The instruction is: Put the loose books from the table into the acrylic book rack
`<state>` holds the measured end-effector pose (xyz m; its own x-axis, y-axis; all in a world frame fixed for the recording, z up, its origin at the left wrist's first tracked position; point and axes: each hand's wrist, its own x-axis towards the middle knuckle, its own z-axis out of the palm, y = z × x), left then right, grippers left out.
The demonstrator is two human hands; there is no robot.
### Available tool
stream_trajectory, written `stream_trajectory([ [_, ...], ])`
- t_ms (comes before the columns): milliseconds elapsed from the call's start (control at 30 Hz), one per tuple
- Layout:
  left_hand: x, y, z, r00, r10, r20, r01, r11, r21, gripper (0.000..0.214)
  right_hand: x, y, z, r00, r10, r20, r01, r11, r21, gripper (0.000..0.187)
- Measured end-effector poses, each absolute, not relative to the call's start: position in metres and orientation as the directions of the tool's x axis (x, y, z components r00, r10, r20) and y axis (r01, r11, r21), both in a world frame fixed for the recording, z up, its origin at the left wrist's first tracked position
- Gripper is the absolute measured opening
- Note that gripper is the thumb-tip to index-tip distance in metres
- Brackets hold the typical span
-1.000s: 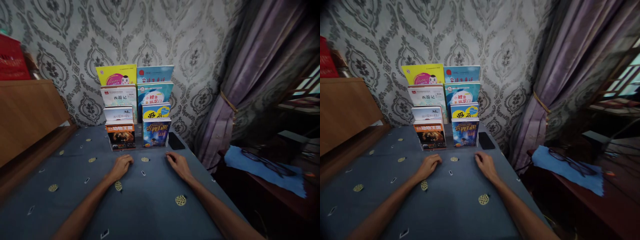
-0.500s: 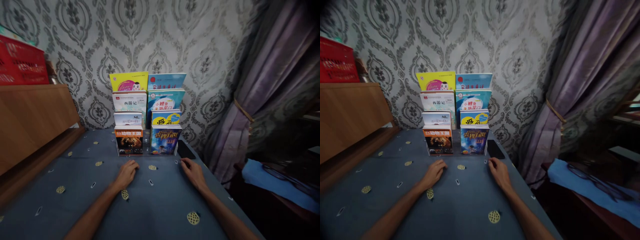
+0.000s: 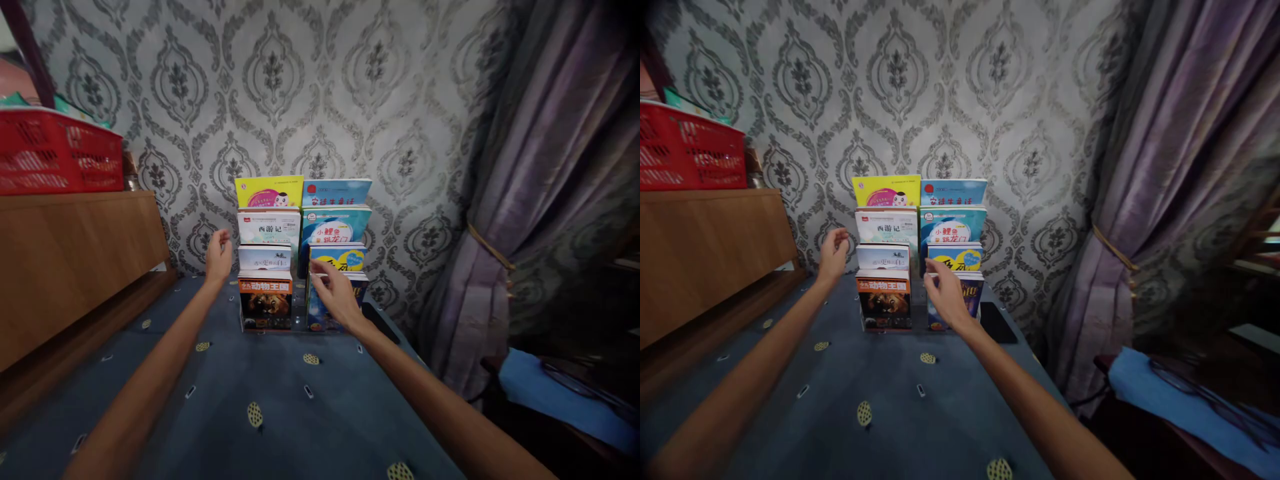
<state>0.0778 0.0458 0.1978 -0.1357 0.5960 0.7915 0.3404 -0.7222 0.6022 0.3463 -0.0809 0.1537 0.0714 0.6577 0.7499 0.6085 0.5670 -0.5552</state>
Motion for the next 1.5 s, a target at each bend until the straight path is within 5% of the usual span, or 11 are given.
stream_trajectory([
  [467, 0.087, 0.094, 0.226, 0.104, 0.699, 0.707, 0.048, -0.714, 0.699, 0.042, 0.331, 0.000, 0.161, 0.127, 0.741, 0.659, 0.605, 0.469, -0.644, 0.058],
  [867, 0.076, 0.106, 0.220, 0.324, 0.770, 0.549, -0.034, -0.571, 0.820, 0.060, 0.312, 0.018, 0.157, 0.148, 0.736, 0.661, 0.624, 0.449, -0.639, 0.044],
  [1500, 0.079, 0.100, 0.224, 0.273, 0.813, 0.514, 0.014, -0.538, 0.843, 0.069, 0.304, -0.008, 0.166, 0.148, 0.781, 0.607, 0.706, 0.347, -0.618, 0.053],
])
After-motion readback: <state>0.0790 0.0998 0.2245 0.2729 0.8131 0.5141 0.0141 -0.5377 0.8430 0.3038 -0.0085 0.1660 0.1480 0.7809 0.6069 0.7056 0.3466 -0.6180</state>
